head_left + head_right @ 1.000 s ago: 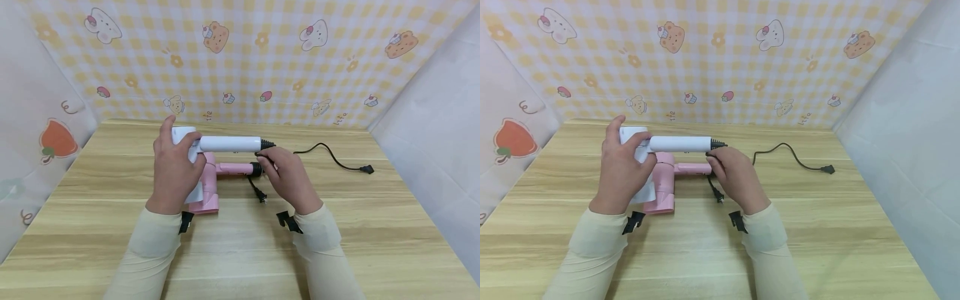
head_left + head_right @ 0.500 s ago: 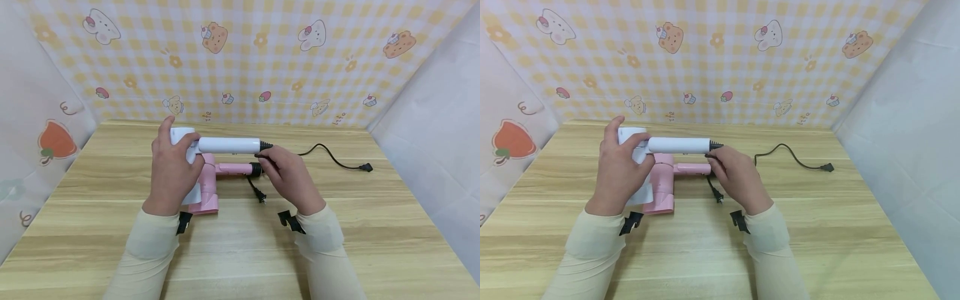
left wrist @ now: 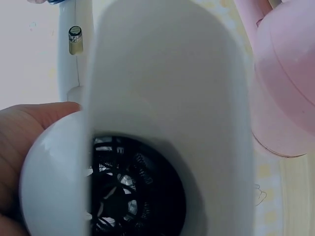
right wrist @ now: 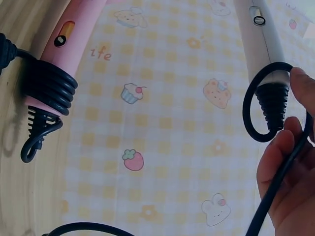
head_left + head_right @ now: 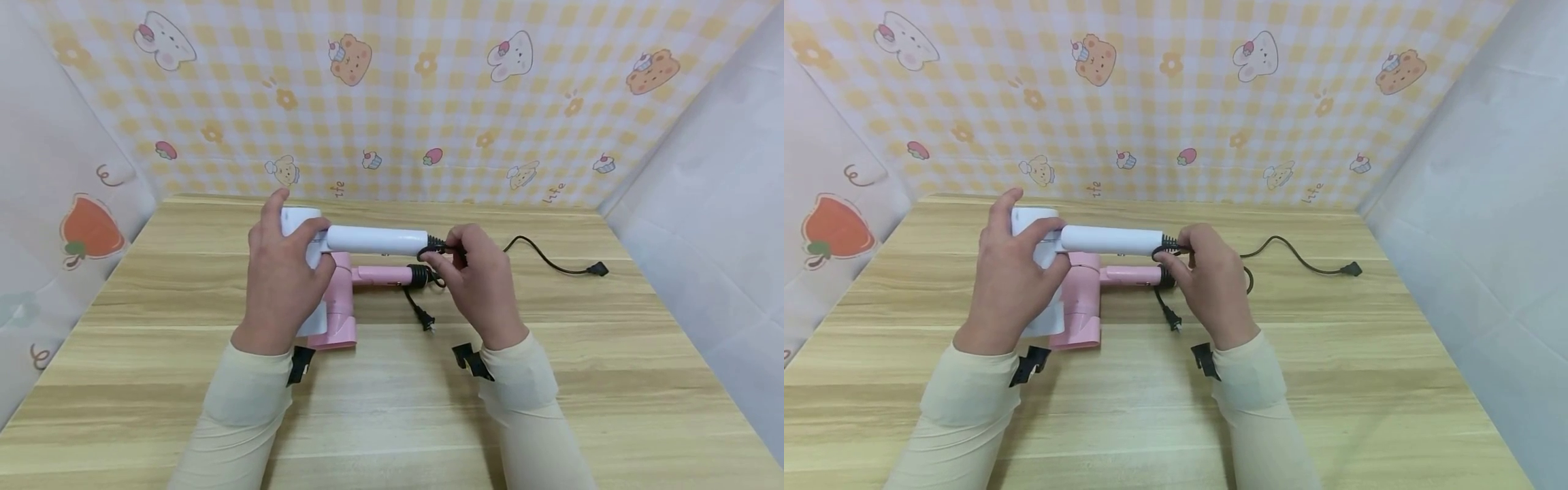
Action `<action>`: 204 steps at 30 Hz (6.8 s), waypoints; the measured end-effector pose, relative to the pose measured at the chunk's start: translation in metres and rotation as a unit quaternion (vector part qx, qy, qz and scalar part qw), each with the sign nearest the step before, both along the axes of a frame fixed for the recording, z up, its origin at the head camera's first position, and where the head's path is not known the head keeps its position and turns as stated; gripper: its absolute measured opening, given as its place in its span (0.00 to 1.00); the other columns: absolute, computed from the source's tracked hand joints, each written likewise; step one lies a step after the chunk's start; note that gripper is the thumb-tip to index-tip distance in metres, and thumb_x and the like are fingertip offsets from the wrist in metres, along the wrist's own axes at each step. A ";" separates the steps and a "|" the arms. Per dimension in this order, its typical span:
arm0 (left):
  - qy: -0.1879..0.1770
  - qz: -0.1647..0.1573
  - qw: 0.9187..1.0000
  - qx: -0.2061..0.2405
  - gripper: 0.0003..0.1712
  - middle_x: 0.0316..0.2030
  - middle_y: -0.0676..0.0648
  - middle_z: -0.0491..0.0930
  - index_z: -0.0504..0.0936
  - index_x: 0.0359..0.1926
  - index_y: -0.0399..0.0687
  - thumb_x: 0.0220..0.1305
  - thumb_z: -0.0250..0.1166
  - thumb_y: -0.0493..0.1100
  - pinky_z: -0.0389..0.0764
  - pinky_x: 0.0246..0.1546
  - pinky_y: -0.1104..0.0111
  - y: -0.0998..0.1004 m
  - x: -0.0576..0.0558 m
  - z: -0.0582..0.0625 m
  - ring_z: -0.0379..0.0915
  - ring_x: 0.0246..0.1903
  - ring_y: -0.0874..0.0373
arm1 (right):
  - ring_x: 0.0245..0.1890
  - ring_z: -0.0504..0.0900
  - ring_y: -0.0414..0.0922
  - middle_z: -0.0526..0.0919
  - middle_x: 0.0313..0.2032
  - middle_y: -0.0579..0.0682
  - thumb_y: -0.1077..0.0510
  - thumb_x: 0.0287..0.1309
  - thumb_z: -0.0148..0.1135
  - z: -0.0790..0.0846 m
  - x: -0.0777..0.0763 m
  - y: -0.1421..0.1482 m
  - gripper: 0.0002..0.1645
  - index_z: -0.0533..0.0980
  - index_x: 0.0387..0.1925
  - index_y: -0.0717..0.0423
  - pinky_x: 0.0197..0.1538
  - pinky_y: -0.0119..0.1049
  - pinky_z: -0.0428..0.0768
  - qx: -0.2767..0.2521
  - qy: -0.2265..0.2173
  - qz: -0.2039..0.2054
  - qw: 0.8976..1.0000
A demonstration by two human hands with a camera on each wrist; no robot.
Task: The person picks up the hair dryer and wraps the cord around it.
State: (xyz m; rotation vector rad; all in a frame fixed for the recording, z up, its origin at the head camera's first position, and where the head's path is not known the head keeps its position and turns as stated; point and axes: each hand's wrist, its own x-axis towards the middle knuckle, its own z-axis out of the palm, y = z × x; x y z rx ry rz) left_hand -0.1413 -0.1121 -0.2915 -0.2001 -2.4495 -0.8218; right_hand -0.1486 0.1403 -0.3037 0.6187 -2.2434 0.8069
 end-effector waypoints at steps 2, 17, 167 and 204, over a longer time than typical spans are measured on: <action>0.001 0.000 1.000 -0.002 0.20 0.72 0.40 0.55 0.86 0.48 0.44 0.51 0.69 0.33 0.73 0.49 0.41 0.000 0.000 0.000 0.61 0.56 0.27 | 0.23 0.64 0.42 0.69 0.25 0.51 0.62 0.50 0.76 -0.001 -0.001 0.000 0.19 0.73 0.37 0.63 0.26 0.33 0.63 0.009 0.007 0.010 1.000; 0.016 -0.021 1.000 -0.001 0.20 0.71 0.41 0.58 0.87 0.46 0.44 0.49 0.68 0.32 0.70 0.50 0.41 -0.003 0.001 0.002 0.62 0.56 0.28 | 0.22 0.68 0.42 0.77 0.32 0.54 0.62 0.59 0.69 0.000 -0.002 0.004 0.15 0.78 0.46 0.65 0.27 0.31 0.67 -0.039 -0.004 0.030 0.999; 0.068 -0.089 0.992 0.064 0.18 0.68 0.41 0.62 0.87 0.41 0.45 0.45 0.72 0.30 0.77 0.46 0.46 -0.008 0.000 0.008 0.66 0.57 0.41 | 0.28 0.80 0.50 0.83 0.31 0.55 0.67 0.69 0.53 0.000 -0.009 0.020 0.11 0.81 0.45 0.58 0.33 0.40 0.78 -0.126 -0.314 0.094 0.936; 0.043 0.006 0.998 0.053 0.18 0.69 0.40 0.59 0.86 0.43 0.43 0.47 0.70 0.31 0.68 0.49 0.47 -0.007 -0.010 -0.009 0.63 0.55 0.31 | 0.17 0.61 0.37 0.66 0.17 0.40 0.62 0.62 0.61 0.001 -0.001 0.008 0.08 0.82 0.40 0.48 0.24 0.32 0.62 0.061 -0.294 0.128 0.945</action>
